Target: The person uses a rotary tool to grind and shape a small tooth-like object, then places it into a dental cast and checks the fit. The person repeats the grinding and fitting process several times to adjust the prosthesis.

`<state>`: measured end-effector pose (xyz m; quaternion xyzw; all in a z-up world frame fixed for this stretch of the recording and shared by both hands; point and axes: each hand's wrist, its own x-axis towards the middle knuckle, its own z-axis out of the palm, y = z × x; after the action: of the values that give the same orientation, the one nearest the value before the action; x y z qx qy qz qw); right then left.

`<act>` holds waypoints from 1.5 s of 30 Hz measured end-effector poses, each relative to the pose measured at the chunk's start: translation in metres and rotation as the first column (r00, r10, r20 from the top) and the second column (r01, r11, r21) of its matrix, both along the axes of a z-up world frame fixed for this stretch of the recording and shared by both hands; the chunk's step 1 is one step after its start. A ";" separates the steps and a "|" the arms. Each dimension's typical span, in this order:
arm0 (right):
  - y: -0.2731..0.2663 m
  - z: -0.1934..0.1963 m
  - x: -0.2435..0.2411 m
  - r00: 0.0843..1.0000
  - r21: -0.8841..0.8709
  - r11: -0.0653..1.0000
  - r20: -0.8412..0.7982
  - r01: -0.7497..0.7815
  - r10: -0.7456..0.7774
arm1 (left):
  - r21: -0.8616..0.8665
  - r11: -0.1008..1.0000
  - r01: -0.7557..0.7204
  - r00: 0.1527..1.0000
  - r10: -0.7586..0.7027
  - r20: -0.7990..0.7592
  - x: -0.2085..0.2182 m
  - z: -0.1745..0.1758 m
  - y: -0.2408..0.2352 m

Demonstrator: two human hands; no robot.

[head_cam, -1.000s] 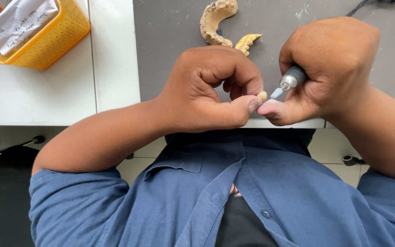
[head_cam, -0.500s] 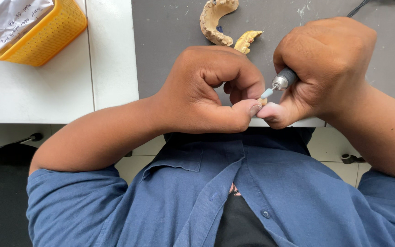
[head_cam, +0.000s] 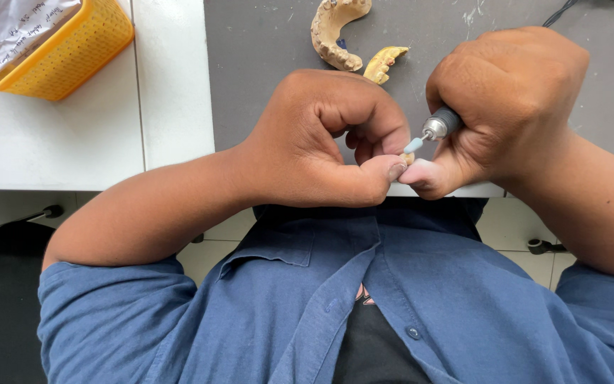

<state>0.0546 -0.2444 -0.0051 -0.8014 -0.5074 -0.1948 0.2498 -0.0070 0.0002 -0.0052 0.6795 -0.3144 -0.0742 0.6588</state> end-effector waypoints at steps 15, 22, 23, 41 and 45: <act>0.001 0.003 0.000 1.000 0.001 1.000 0.009 -0.004 0.004 | -0.007 1.000 0.011 0.999 -0.011 -0.037 0.001 0.000 0.001; 0.003 0.006 0.001 1.000 0.010 1.000 0.007 -0.028 0.027 | 0.007 1.000 0.010 1.000 -0.010 -0.019 0.001 0.001 0.001; 0.003 0.006 0.001 1.000 0.010 1.000 0.003 -0.028 0.028 | 0.009 1.000 0.010 1.000 -0.010 -0.019 0.001 0.001 0.001; -0.039 -0.002 0.030 0.946 -0.138 0.947 -0.107 0.291 -0.306 | -0.179 0.969 -0.171 0.968 0.199 0.152 -0.001 -0.004 -0.001; -0.031 -0.017 0.050 0.931 -0.175 0.925 -0.082 0.337 -0.355 | -0.274 0.948 -0.160 0.981 0.184 0.063 -0.004 -0.010 -0.002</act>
<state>0.1046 -0.2754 -0.0226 -0.9053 -0.3570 -0.1497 0.1752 -0.0112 -0.0016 -0.0151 0.6114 -0.2899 0.0567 0.7341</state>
